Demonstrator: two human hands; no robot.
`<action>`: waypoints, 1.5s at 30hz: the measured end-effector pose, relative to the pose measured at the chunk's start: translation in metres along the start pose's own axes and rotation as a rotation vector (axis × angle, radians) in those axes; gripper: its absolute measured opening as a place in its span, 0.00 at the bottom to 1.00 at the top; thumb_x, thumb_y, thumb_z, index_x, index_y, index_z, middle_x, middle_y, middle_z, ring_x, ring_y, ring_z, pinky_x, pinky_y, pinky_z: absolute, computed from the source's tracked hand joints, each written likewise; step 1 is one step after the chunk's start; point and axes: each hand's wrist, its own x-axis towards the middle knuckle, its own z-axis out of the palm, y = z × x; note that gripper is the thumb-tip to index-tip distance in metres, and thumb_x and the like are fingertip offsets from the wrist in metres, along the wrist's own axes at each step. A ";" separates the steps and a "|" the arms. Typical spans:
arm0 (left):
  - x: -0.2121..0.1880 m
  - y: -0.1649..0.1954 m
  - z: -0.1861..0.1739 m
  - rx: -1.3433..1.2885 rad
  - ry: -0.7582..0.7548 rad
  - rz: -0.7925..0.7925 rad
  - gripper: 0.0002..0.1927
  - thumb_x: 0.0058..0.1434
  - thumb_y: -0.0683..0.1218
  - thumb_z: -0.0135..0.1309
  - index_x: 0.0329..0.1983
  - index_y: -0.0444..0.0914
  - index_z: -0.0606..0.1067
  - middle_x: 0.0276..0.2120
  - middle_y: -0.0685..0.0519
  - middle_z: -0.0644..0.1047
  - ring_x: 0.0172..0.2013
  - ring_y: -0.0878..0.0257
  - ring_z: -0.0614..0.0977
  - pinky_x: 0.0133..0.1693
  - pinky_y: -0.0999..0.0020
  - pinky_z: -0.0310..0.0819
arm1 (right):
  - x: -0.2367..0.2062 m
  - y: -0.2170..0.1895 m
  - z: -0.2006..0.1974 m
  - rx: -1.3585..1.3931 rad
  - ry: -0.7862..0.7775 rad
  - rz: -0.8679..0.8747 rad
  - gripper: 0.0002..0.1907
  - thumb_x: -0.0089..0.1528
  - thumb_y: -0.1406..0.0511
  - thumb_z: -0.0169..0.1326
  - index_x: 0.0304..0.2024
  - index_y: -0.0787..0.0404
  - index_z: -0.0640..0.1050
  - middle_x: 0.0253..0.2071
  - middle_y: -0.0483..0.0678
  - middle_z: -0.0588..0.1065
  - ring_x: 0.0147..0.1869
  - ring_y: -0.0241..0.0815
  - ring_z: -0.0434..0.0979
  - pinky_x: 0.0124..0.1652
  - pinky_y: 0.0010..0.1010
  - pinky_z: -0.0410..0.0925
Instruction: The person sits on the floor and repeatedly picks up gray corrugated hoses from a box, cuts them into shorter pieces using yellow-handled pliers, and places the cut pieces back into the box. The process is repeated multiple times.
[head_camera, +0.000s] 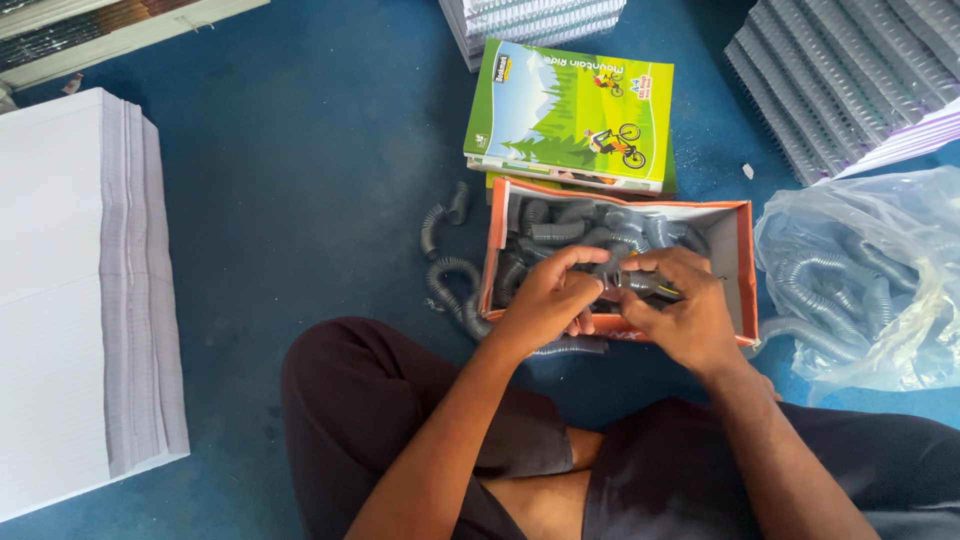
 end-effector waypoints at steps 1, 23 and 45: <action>0.000 0.000 0.001 0.021 0.015 -0.004 0.22 0.64 0.42 0.50 0.61 0.31 0.69 0.28 0.53 0.79 0.20 0.70 0.77 0.21 0.76 0.70 | 0.000 -0.001 0.001 -0.010 -0.008 -0.024 0.17 0.52 0.69 0.65 0.44 0.65 0.81 0.45 0.51 0.81 0.51 0.47 0.80 0.55 0.37 0.67; -0.001 0.001 -0.001 0.011 -0.047 -0.026 0.26 0.64 0.45 0.57 0.64 0.31 0.69 0.34 0.49 0.81 0.23 0.70 0.79 0.23 0.78 0.70 | 0.001 -0.008 -0.002 0.083 -0.044 0.053 0.16 0.54 0.69 0.62 0.46 0.65 0.80 0.44 0.51 0.80 0.48 0.42 0.82 0.48 0.31 0.72; -0.003 0.009 0.010 0.108 0.026 -0.041 0.28 0.60 0.46 0.60 0.61 0.30 0.70 0.37 0.49 0.82 0.23 0.71 0.78 0.21 0.77 0.69 | 0.001 -0.010 0.000 0.104 -0.094 -0.044 0.19 0.51 0.72 0.62 0.46 0.65 0.80 0.46 0.51 0.80 0.51 0.45 0.81 0.51 0.33 0.72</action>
